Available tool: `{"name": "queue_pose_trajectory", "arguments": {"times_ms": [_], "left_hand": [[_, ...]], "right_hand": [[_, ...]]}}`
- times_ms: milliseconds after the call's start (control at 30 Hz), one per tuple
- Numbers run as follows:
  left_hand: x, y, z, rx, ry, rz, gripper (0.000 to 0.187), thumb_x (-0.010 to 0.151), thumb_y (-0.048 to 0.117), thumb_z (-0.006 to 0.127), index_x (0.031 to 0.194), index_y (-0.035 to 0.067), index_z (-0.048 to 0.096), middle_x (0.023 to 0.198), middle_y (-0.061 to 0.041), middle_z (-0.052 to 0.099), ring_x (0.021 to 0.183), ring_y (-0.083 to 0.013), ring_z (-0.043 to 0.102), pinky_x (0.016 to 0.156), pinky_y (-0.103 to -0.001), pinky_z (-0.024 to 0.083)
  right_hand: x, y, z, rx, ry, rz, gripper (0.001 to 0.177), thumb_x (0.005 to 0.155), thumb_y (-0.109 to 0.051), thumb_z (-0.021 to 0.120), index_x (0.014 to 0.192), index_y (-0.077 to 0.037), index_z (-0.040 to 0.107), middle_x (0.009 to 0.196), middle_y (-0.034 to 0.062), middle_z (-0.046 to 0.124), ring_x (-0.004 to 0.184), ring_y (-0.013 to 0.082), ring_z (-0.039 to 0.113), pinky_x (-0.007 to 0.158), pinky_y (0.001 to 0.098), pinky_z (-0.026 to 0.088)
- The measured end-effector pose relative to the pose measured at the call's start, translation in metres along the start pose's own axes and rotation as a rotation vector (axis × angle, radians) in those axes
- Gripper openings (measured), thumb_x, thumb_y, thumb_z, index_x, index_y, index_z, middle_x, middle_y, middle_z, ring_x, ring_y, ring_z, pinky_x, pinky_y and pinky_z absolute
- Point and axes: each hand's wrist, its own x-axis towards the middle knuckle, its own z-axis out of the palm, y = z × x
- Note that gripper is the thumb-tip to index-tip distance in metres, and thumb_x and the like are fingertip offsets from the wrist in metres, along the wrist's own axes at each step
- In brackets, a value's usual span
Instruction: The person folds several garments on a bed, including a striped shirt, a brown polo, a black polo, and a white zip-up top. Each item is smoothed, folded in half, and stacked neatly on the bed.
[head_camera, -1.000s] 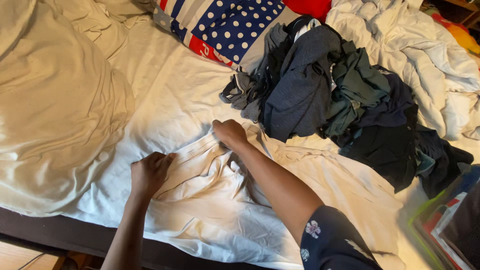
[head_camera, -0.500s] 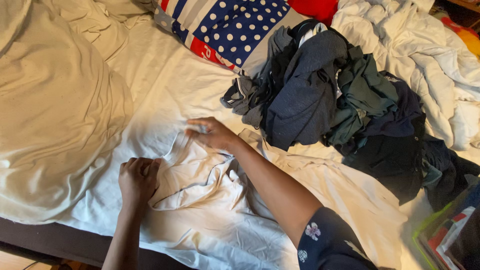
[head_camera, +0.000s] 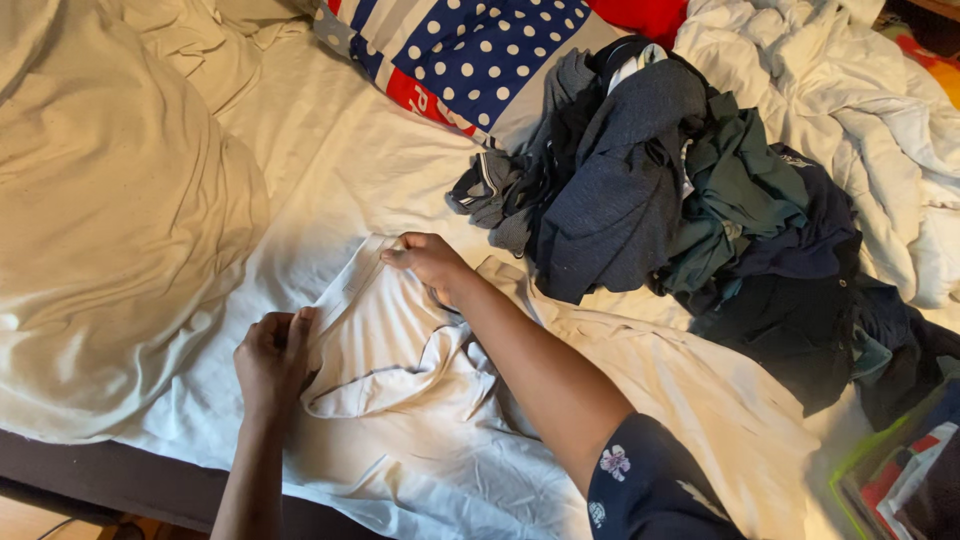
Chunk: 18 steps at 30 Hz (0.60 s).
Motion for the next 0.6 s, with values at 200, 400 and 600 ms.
{"name": "queue_pose_trajectory", "arguments": {"times_ms": [200,400,600], "left_hand": [[-0.001,-0.016,0.006,0.139,0.090,0.125,0.028,0.092,0.029,0.081,0.089,0.002,0.074,0.079,-0.013,0.068,0.073,-0.0278,0.065,0.071,-0.040,0.053],[0.002,-0.033,0.012,0.265,0.173,0.371,0.016,0.088,0.023,0.084,0.087,0.010,0.074,0.086,-0.009,0.070,0.089,-0.0320,0.064,0.093,-0.044,0.046],[-0.001,0.011,0.014,0.290,0.212,0.292,0.028,0.092,0.028,0.082,0.111,0.011,0.071,0.121,-0.012,0.068,0.120,-0.0366,0.056,0.104,-0.047,0.038]], "right_hand": [[-0.007,0.013,-0.001,-0.129,0.072,-0.093,0.025,0.089,-0.024,0.072,0.105,-0.005,0.069,0.086,0.0029,0.069,0.070,0.0120,0.056,0.064,0.0315,0.047],[-0.049,0.010,-0.045,-0.561,0.216,-0.391,0.035,0.091,-0.029,0.077,0.113,-0.003,0.067,0.109,0.0125,0.073,0.103,0.0234,0.069,0.089,0.0348,0.053],[-0.139,0.032,-0.153,-0.652,0.726,-0.505,0.022,0.096,-0.029,0.072,0.102,-0.008,0.075,0.099,0.0093,0.077,0.092,0.0209,0.074,0.084,0.0337,0.057]]}}
